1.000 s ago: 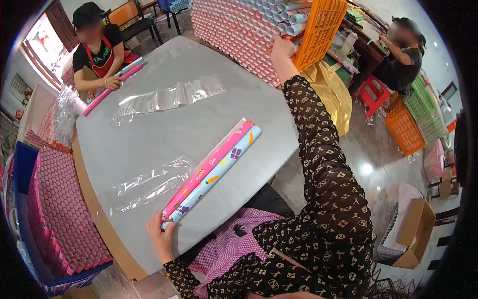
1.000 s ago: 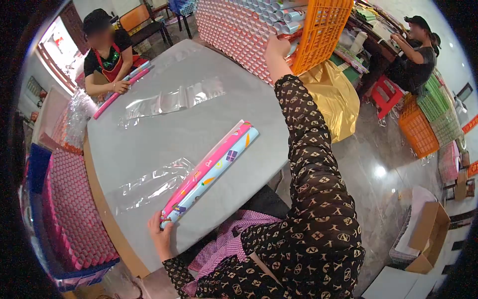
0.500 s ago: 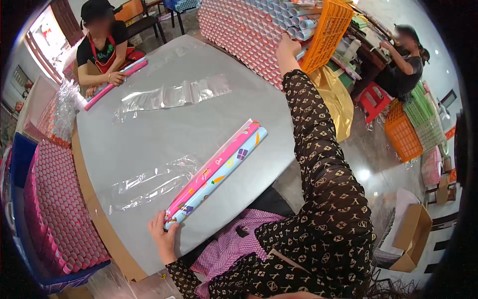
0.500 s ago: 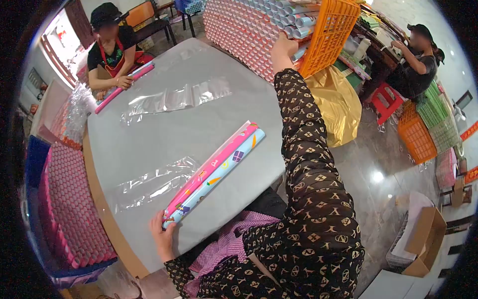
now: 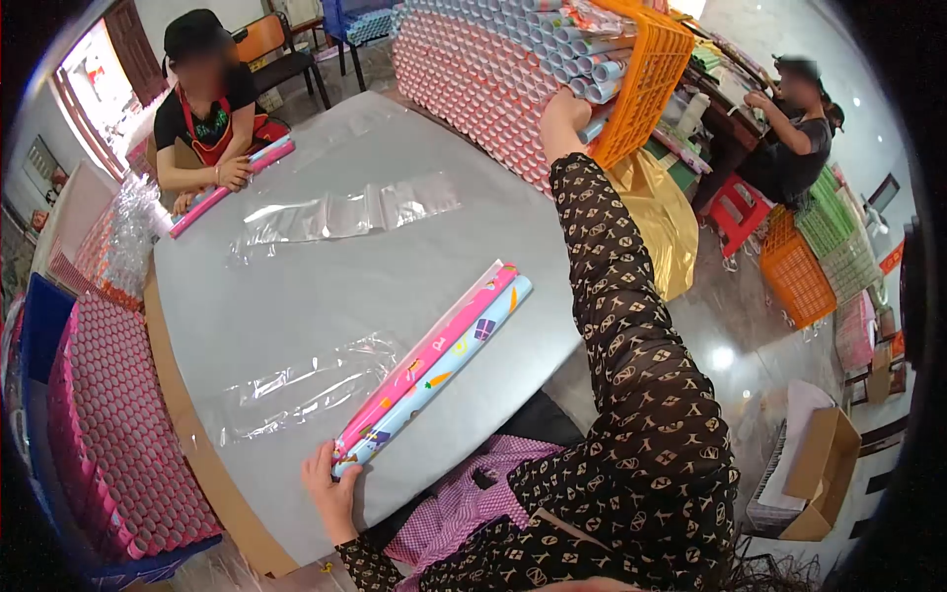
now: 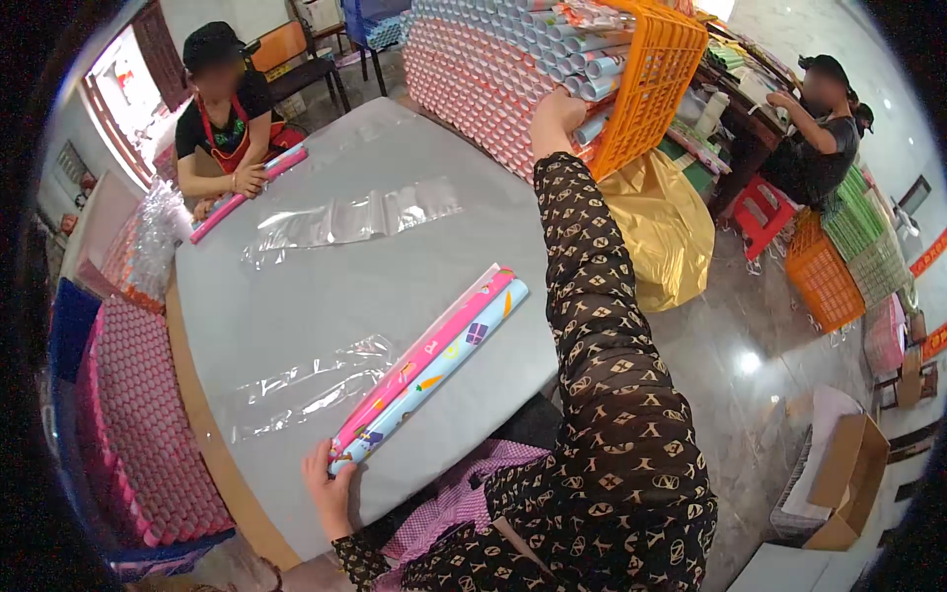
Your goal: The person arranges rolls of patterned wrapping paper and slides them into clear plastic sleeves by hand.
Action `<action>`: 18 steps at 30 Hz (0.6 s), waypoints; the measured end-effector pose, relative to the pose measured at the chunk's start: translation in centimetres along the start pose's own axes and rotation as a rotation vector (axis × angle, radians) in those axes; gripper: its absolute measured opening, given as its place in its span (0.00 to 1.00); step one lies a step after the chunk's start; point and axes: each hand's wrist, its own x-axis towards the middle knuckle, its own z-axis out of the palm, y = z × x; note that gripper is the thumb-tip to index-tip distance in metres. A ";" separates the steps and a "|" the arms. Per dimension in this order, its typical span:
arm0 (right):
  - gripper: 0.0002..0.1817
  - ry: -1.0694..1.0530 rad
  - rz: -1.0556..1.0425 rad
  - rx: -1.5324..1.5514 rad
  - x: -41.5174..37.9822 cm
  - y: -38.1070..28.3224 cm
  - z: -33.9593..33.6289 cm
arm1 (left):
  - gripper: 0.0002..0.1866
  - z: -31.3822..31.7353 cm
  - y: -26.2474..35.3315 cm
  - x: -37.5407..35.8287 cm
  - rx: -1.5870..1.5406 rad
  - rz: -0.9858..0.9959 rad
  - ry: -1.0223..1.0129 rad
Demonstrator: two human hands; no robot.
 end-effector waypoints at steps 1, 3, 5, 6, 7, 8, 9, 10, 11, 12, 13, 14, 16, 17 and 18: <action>0.21 -0.001 -0.003 0.003 -0.1 -0.3 0.1 | 0.31 0.0 0.0 0.0 0.022 0.043 0.019; 0.20 0.029 -0.023 -0.005 1.0 0.9 0.9 | 0.30 0.1 0.1 0.1 0.004 0.011 0.005; 0.19 0.029 -0.014 -0.005 -0.1 0.2 0.1 | 0.30 -0.2 0.3 0.0 -0.008 -0.024 -0.018; 0.19 -0.003 -0.012 -0.037 -1.2 -0.9 -0.7 | 0.30 -0.3 0.6 0.0 -0.022 -0.032 -0.023; 0.18 -0.035 -0.011 -0.068 -2.6 -2.5 -1.7 | 0.30 -0.3 0.8 0.2 -0.037 -0.039 -0.027; 0.18 0.016 -0.040 -0.144 -5.2 -4.8 -2.9 | 0.30 -0.3 0.9 0.2 -0.036 -0.038 -0.031; 0.18 0.017 -0.038 -0.146 -4.9 -4.2 -2.7 | 0.30 -0.3 0.9 0.2 -0.037 -0.042 -0.032; 0.18 0.113 -0.087 -0.228 -4.4 -3.6 -2.1 | 0.30 -0.3 0.8 0.2 -0.040 -0.047 -0.030; 0.19 0.207 -0.138 -0.306 -3.3 -2.6 -1.1 | 0.30 -0.4 0.8 0.2 -0.039 -0.049 -0.028; 0.18 0.214 -0.058 -0.286 -1.1 -0.7 0.5 | 0.30 -0.3 0.8 0.3 -0.015 -0.026 -0.020; 0.18 0.210 -0.060 -0.282 -1.5 -1.2 0.3 | 0.30 -0.3 0.8 0.3 0.009 -0.003 -0.011; 0.18 0.224 -0.088 -0.279 -2.4 -2.1 -0.3 | 0.30 -0.4 0.9 0.3 0.007 -0.005 -0.004; 0.16 0.249 -0.052 -0.230 -4.0 -3.9 -1.0 | 0.30 -0.5 1.1 0.4 -0.037 -0.031 -0.006; 0.16 0.248 -0.057 -0.228 -3.8 -3.7 -0.6 | 0.30 -0.4 0.8 0.4 -0.042 -0.031 -0.003; 0.15 0.276 -0.070 -0.269 -3.3 -3.2 -0.2 | 0.30 -0.3 0.5 0.4 -0.045 -0.017 -0.006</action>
